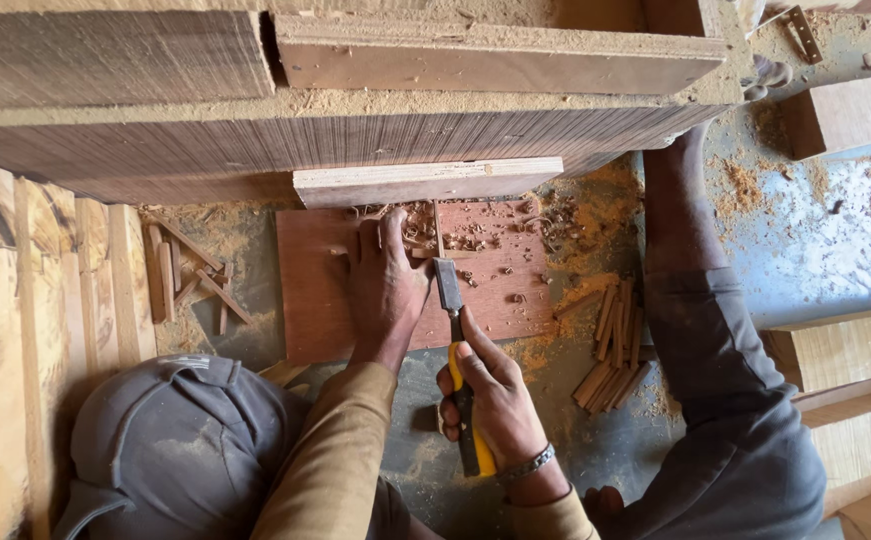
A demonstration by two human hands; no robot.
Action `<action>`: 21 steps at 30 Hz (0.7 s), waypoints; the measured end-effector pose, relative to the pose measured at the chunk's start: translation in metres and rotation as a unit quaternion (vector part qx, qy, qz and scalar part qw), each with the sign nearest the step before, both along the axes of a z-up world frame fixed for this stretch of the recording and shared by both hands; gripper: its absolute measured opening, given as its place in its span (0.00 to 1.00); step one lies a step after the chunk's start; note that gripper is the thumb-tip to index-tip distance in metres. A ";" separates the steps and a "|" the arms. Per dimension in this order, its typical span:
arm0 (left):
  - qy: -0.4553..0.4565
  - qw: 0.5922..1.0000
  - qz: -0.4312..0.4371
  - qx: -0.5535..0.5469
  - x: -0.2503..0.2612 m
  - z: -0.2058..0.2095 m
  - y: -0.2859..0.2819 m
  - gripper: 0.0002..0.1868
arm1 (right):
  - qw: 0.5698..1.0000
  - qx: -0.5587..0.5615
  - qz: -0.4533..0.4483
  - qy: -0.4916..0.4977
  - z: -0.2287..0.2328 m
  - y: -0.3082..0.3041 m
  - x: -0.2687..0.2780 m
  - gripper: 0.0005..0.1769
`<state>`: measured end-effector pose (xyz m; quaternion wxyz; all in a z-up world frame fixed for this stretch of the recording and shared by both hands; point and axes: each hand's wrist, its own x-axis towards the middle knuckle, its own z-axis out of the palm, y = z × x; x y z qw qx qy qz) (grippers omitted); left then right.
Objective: The person sits on the floor and uses a chisel to carve a small rectangular piece of wood placed on a larger wooden board. They repeatedly strike the chisel to remove wood shavings and shape the piece.
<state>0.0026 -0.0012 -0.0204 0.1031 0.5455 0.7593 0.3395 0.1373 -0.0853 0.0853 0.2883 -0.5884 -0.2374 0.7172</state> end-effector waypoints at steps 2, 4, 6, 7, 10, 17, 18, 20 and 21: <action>-0.005 0.999 -0.011 -0.030 -0.001 0.000 0.000 0.43 | 1.000 -0.017 0.005 -0.017 0.005 0.003 0.000 0.34; -0.006 0.999 -0.011 -0.045 -0.003 0.004 0.000 0.44 | 0.999 -0.022 0.010 -0.028 0.007 0.006 -0.001 0.34; -0.004 0.999 -0.007 -0.044 -0.001 0.008 0.000 0.46 | 0.999 -0.016 0.010 -0.033 0.007 0.005 -0.004 0.34; -0.005 0.999 -0.010 -0.037 -0.002 0.009 -0.001 0.45 | 0.999 -0.012 0.009 -0.032 0.006 0.004 -0.005 0.34; -0.001 1.000 -0.012 -0.025 -0.001 0.008 0.001 0.43 | 0.999 0.002 0.006 -0.035 0.000 0.004 -0.009 0.35; 0.027 1.000 -0.010 -0.010 -0.002 0.007 -0.003 0.44 | 0.998 0.025 0.007 -0.060 -0.012 -0.001 -0.015 0.34; 0.033 0.999 -0.012 -0.010 -0.002 0.007 -0.002 0.44 | 0.997 0.031 0.009 -0.063 -0.014 0.001 -0.017 0.34; 0.011 1.000 -0.009 -0.001 -0.001 0.005 -0.003 0.38 | 0.994 0.069 0.027 -0.083 -0.021 0.016 -0.021 0.34; 0.003 1.000 -0.009 0.008 -0.003 0.006 0.000 0.36 | 0.991 0.092 0.036 -0.090 -0.023 0.025 -0.023 0.34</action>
